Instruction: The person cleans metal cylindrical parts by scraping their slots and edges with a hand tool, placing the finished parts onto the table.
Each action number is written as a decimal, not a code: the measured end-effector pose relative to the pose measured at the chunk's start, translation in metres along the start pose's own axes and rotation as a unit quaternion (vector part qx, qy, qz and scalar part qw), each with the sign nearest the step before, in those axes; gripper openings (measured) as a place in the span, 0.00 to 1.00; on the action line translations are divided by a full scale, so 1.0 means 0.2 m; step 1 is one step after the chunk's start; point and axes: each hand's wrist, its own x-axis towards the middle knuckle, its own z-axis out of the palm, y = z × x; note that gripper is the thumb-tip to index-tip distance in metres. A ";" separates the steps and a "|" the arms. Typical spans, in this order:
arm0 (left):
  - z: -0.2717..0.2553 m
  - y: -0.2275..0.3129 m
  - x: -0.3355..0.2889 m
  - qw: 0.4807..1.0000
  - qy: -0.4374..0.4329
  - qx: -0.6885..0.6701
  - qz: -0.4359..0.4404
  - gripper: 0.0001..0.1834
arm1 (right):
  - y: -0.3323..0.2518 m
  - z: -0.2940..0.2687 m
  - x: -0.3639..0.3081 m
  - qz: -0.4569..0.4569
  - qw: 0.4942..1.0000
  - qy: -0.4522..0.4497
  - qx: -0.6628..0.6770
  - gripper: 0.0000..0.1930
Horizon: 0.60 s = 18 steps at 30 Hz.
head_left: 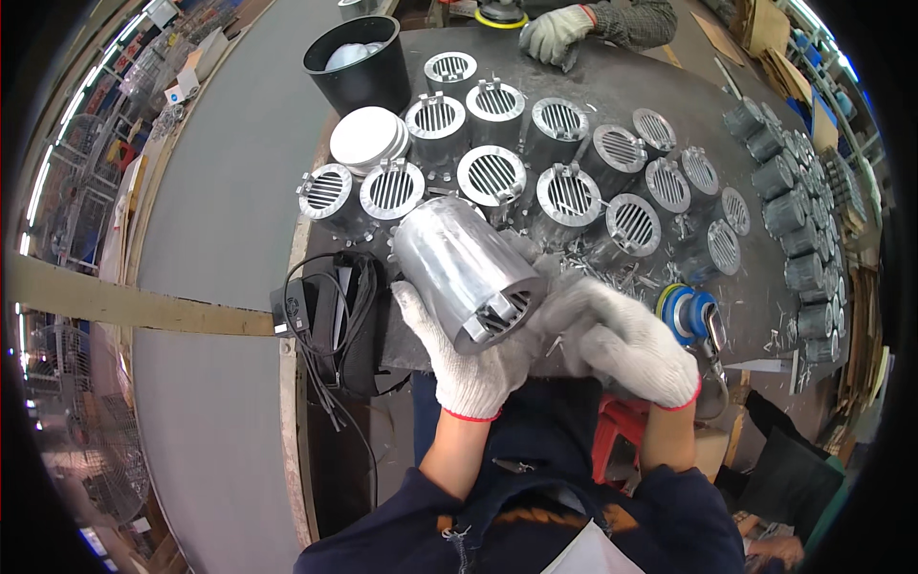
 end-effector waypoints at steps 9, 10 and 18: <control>0.15 0.05 -0.01 0.992 0.073 -0.061 -0.083 0.57 | 0.01 -0.01 -0.05 -0.141 0.962 0.219 0.078 0.10; 0.15 0.06 -0.01 0.989 0.089 -0.062 -0.098 0.57 | 0.01 -0.01 -0.05 -0.147 0.960 0.234 0.042 0.11; 0.02 0.07 -0.01 0.972 0.053 -0.175 -0.147 0.59 | 0.01 -0.03 -0.02 -0.188 0.947 0.259 -0.020 0.11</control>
